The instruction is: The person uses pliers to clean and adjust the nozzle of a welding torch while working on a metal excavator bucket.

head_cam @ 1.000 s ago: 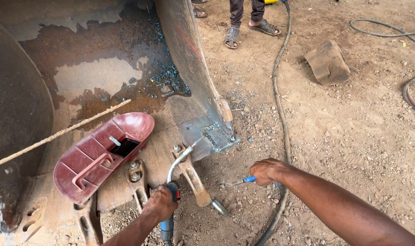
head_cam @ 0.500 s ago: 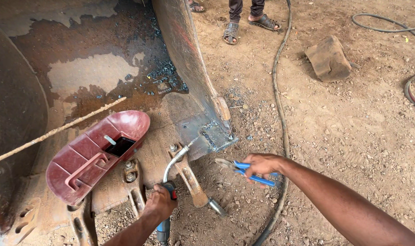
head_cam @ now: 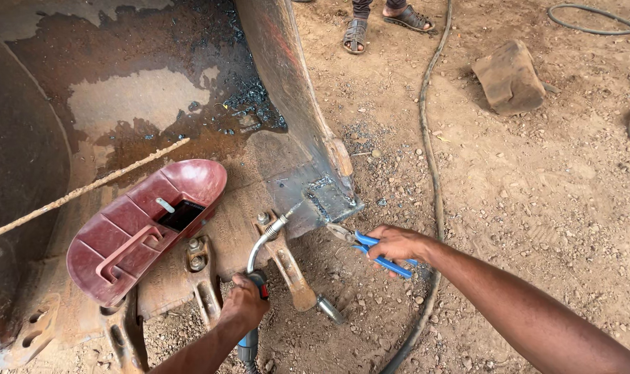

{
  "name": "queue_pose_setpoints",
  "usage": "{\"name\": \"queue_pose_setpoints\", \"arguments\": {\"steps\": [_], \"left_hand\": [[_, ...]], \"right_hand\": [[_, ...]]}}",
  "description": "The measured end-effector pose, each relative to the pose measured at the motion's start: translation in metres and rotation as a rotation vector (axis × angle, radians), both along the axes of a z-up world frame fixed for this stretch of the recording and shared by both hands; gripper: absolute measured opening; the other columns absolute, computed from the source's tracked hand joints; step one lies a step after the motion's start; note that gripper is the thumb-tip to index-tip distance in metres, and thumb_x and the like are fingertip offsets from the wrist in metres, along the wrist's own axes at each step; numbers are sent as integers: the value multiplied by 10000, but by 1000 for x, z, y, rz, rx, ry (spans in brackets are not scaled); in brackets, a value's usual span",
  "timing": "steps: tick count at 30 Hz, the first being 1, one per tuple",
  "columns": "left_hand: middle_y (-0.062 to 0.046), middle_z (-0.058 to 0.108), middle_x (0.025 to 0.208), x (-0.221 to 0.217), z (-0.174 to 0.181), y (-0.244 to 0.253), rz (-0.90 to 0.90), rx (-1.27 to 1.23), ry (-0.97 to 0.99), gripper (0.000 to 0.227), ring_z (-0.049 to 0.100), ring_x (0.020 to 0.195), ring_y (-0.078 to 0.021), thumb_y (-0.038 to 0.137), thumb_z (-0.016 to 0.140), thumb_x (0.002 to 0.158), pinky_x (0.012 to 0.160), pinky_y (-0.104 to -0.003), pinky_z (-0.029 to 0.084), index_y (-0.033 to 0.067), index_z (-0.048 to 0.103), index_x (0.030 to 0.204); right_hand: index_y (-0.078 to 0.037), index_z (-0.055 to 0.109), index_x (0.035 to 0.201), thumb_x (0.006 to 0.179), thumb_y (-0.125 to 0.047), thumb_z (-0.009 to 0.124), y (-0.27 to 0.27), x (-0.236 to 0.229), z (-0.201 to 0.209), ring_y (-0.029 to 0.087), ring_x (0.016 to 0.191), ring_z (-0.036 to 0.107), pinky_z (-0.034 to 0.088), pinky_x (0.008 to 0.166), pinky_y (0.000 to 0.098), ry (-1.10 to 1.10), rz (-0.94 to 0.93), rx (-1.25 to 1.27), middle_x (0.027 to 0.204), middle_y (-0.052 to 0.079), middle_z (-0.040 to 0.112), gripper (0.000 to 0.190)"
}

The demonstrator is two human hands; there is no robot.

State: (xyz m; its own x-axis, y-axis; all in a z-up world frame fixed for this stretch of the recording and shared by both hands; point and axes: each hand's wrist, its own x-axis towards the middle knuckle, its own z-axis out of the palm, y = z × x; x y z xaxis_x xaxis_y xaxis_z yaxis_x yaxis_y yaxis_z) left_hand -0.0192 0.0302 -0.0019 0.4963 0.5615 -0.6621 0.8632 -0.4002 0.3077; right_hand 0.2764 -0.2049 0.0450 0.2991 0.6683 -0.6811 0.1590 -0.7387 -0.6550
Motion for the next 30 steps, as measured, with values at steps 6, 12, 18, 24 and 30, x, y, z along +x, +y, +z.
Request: {"name": "queue_pose_setpoints", "arguments": {"steps": [6, 12, 18, 24, 30], "left_hand": [[-204, 670, 1051, 6, 28, -7, 61, -42, -13, 763, 712, 771, -220, 305, 695, 964, 731, -308, 642, -14, 233, 1481], [-230, 660, 1054, 7, 38, -8, 99, -37, 12, 789, 718, 786, -240, 388, 687, 971, 719, -310, 639, -7, 220, 1470], [-189, 652, 1013, 4, 21, -3, 75, -33, -46, 747, 699, 735, -207, 365, 699, 958, 669, -288, 631, 7, 258, 1443], [-163, 656, 967, 4, 20, -2, 62, -38, -53, 744, 680, 690, -186, 378, 677, 970, 612, -273, 636, -14, 257, 1443], [-162, 657, 950, 4, 21, -2, 73, -30, -51, 720, 673, 680, -193, 391, 662, 977, 617, -287, 635, 2, 264, 1434]], "right_hand": [[-38, 661, 1243, 958, -178, 620, -5, -3, -4, 200, 590, 694, 579, 410, 306, -102, 210, -159, 897, 142, 703, 320], [-62, 668, 1264, 948, -171, 656, -9, -12, -6, 172, 617, 684, 586, 430, 291, -132, 274, -307, 931, 121, 701, 334], [-90, 668, 1259, 935, -167, 649, -9, -21, 4, 166, 659, 701, 595, 452, 275, -213, 303, -378, 932, 111, 689, 333], [-51, 683, 1187, 935, -229, 652, -12, -23, 7, 174, 658, 692, 544, 431, 269, -329, 440, -415, 982, 108, 658, 310], [-99, 596, 1259, 959, -223, 652, -16, -26, 11, 182, 711, 705, 601, 490, 266, -329, 377, -476, 1037, 81, 563, 329]]}}
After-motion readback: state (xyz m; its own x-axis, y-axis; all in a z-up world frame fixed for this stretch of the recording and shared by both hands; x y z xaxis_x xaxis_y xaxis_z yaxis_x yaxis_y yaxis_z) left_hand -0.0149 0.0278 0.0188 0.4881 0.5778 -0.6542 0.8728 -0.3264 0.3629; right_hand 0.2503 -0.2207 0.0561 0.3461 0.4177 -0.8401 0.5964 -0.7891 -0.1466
